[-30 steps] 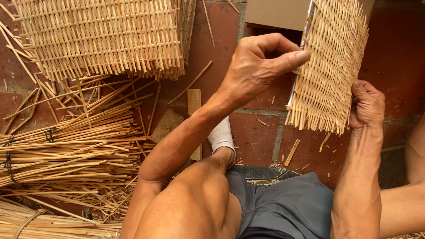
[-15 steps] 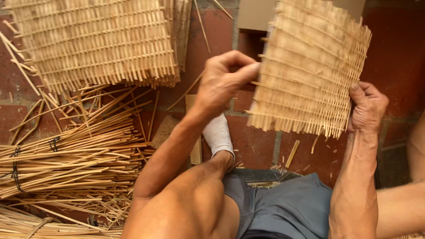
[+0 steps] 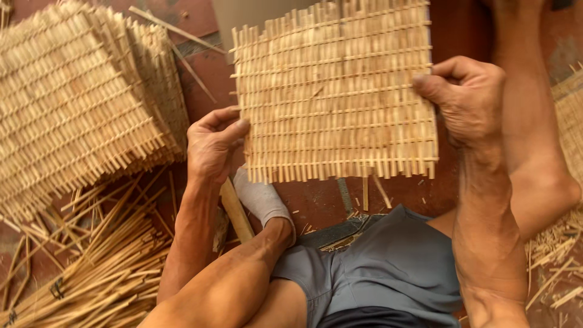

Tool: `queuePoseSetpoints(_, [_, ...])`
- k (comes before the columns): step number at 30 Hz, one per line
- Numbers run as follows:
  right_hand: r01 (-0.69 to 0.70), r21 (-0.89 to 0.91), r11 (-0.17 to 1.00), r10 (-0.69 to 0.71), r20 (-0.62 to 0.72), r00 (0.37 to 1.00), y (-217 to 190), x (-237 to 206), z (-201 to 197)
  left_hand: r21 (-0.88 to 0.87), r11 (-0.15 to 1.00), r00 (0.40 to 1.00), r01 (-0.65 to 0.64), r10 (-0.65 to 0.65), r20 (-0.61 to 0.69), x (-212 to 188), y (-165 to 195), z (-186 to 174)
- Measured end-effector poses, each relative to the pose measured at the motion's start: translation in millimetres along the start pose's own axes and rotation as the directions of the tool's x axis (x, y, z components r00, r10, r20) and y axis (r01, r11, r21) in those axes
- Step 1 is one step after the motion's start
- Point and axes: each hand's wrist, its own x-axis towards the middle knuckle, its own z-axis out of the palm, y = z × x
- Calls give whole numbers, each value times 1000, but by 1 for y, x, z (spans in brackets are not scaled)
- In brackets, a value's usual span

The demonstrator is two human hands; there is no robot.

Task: The person sits on a tiled floor and weaves thin bamboo strips into a square mat using a wooden block to press the weave. After completing the weave, the person applies glue to a cardboard backing with a roller and attaches the mat to it.

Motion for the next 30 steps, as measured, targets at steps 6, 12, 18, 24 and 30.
queuePoseSetpoints(6, [5, -7, 1000, -5, 49, 999, -61, -26, 0, -167, 969, 984, 180, -176, 35, 16, -37, -8])
queuePoseSetpoints(12, [76, -9, 997, -74, 133, 988, -85, -40, 1, -223, 949, 975, 222, -208, 84, 26, -65, -10])
queuePoseSetpoints(18, [59, 135, 989, -71, 87, 994, -62, -48, 1, -278, 954, 993, 111, -98, 60, 24, -75, -17])
queuePoseSetpoints(24, [133, 122, 984, -126, -64, 990, -42, -54, 6, -333, 943, 996, 9, 22, 88, 12, -75, -17])
queuePoseSetpoints(30, [58, 205, 977, -39, -94, 995, -9, -65, 0, -299, 954, 995, -11, 40, 90, -6, -81, -23])
